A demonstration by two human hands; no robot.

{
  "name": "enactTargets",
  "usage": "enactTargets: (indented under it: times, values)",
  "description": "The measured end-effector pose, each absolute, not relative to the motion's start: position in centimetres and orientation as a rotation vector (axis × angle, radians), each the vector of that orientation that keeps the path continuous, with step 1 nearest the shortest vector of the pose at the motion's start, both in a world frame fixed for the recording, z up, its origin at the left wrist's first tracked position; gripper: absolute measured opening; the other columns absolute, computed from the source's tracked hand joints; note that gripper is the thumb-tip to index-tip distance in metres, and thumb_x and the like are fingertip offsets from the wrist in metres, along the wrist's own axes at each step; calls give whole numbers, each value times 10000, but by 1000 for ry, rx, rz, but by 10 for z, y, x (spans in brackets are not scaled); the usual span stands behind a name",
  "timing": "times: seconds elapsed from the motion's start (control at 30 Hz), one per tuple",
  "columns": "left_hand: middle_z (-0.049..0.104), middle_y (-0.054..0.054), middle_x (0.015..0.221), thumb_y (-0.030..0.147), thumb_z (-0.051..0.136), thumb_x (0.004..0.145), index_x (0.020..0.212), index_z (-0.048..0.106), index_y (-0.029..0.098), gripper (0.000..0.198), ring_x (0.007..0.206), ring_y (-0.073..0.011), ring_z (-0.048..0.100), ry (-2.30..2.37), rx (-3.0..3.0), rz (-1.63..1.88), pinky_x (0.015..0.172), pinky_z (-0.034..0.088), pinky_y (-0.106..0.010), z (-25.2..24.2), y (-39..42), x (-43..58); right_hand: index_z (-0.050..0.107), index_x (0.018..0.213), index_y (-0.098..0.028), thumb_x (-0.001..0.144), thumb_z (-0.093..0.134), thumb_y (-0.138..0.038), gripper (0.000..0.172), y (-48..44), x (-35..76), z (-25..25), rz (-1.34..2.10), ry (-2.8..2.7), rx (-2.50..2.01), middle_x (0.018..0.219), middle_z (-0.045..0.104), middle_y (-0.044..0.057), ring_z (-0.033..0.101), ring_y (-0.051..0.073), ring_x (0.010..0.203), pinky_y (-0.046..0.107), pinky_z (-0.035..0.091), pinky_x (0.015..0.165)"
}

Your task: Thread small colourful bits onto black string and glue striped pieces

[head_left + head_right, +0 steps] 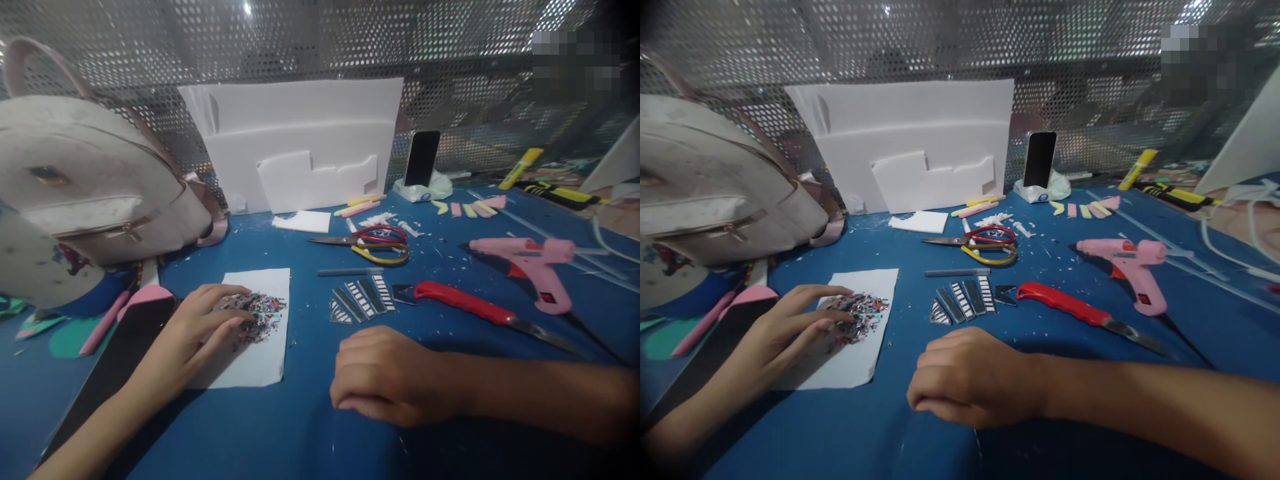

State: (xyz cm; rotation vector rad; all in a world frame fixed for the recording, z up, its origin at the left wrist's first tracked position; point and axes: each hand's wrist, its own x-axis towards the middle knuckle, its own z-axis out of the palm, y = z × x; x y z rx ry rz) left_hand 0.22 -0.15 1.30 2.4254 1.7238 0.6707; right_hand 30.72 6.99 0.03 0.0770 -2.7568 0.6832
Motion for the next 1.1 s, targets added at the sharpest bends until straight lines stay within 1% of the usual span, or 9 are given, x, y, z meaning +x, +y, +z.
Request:
enactTargets:
  times: [0.17,0.33,0.43,0.67,0.7,0.77,0.87,0.97,1.1]
  values:
    - [594,-38,1243,258,383,969,981,706,290,325,1143,-257,522,1657,2369,680,939,446,-444,15,-4,3,574,929,-187,972,376,-229,207,70,307,1,679,-2742,82,800,621,3,503,138,702,274,369,652]
    - [604,-42,1208,255,378,967,931,702,277,327,1101,-264,529,1639,2449,632,902,442,-444,17,-5,7,568,933,-189,968,392,-228,183,70,307,0,678,-2739,84,809,616,-6,500,134,715,271,370,659]
    - [611,-52,1180,241,388,962,865,685,252,313,1075,-263,536,1646,2496,626,877,437,-442,17,-4,6,566,934,-190,968,392,-229,182,70,307,-1,679,-2737,85,803,612,-8,495,133,710,269,368,658]
    - [626,-70,1113,255,411,961,850,668,216,282,1019,-268,572,1798,2500,664,831,447,-422,11,0,-4,561,940,-189,970,382,-221,185,70,307,0,671,-2758,97,800,610,-1,492,136,709,270,354,656]
    - [623,-66,1120,250,420,960,871,667,219,264,1025,-264,575,1795,2478,680,838,451,-414,10,0,-5,562,938,-188,970,382,-219,185,70,307,0,670,-2759,95,798,611,0,493,135,708,268,353,655]
    - [612,-62,1148,212,417,958,990,648,227,234,1053,-250,574,1769,2451,714,871,458,-400,8,2,-5,564,939,-187,970,387,-220,182,70,307,1,673,-2756,96,803,614,0,494,135,710,265,354,656]
    - [594,-72,1187,152,397,945,1130,593,226,279,1097,-237,566,1695,2464,728,922,461,-391,4,4,-5,566,943,-188,968,393,-229,180,70,307,0,677,-2755,90,814,618,0,495,136,716,267,357,660]
    - [580,-71,1205,112,402,926,1073,622,238,293,1114,-239,555,1637,2496,687,931,454,-403,2,5,-6,568,940,-188,969,388,-226,186,70,308,-1,672,-2756,75,805,614,-4,492,134,713,269,357,656]
    - [589,-66,1196,106,416,908,977,658,245,287,1080,-256,565,1638,2543,638,889,458,-423,3,5,-7,567,938,-190,962,397,-228,176,70,308,-2,677,-2745,86,800,606,-11,488,131,710,270,359,650]
